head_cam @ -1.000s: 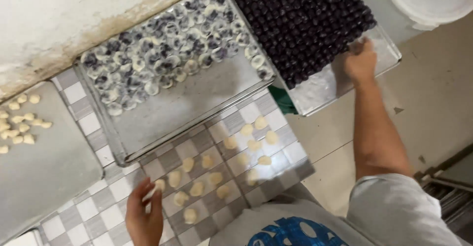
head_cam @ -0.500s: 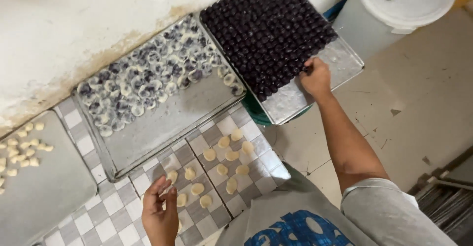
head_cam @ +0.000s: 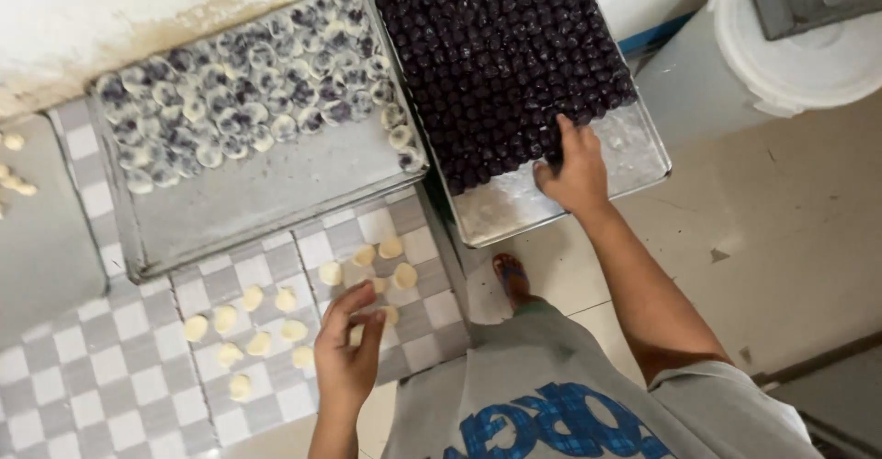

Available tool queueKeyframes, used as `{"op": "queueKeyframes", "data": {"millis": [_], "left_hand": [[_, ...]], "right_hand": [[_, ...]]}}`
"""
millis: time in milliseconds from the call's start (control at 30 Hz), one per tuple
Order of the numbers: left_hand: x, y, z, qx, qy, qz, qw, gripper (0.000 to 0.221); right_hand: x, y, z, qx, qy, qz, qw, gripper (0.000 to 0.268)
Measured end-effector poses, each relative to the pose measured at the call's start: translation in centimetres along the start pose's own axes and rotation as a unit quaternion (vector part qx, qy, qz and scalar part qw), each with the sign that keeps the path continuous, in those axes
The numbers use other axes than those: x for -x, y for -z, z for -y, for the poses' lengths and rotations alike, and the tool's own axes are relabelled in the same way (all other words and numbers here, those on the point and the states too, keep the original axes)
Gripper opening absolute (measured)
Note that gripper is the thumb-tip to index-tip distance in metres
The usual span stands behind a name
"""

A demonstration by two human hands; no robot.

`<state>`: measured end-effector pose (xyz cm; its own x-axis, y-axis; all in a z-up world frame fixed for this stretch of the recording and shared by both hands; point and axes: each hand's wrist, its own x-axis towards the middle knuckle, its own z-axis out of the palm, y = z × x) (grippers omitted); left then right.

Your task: Flattening small dough portions and placing dark purple filling on them in a bakery production area.

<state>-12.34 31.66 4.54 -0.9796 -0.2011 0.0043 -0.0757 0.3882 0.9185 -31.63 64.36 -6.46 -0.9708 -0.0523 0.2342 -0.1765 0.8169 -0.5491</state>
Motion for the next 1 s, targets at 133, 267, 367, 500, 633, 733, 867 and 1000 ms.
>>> {"op": "queueKeyframes", "data": {"millis": [133,267,367,500,633,733,867,1000], "left_hand": [[-2.1,-7.6,-3.0,0.013,-0.041,0.031,0.999,0.027],[-5.8,-14.9,-5.5,-0.054,-0.119,0.024,0.991,0.032],[-9.6,-20.7,-2.5,-0.201,-0.218,0.023,0.955,0.038],[-14.4,-26.5,-0.1,-0.437,-0.348,-0.018,0.829,0.048],[-14.8,-28.6,1.4,-0.503,-0.334,0.014,0.797,0.031],[-14.5,-28.2,1.7,-0.499,-0.37,-0.025,0.783,0.024],[-13.9,-27.1,0.6,-0.479,-0.4,-0.04,0.78,0.01],[-14.0,-26.7,0.7,-0.461,-0.396,-0.007,0.794,0.031]], "right_hand": [[-0.4,-0.3,-1.5,0.008,-0.02,0.042,0.999,0.059],[0.8,-0.5,-2.7,0.002,0.033,-0.001,0.999,0.044],[1.4,-0.1,-3.9,-0.042,0.094,0.026,0.994,0.033],[0.8,1.8,-5.0,-0.078,0.116,0.082,0.987,0.049],[-0.1,-0.1,-6.9,-0.064,0.174,0.061,0.981,0.057],[-0.9,-0.3,-6.9,-0.048,0.17,0.077,0.981,0.047],[-1.3,0.6,-7.7,-0.16,0.133,0.085,0.974,0.021],[-1.5,2.0,-8.5,-0.545,-0.249,0.185,0.779,0.026]]}}
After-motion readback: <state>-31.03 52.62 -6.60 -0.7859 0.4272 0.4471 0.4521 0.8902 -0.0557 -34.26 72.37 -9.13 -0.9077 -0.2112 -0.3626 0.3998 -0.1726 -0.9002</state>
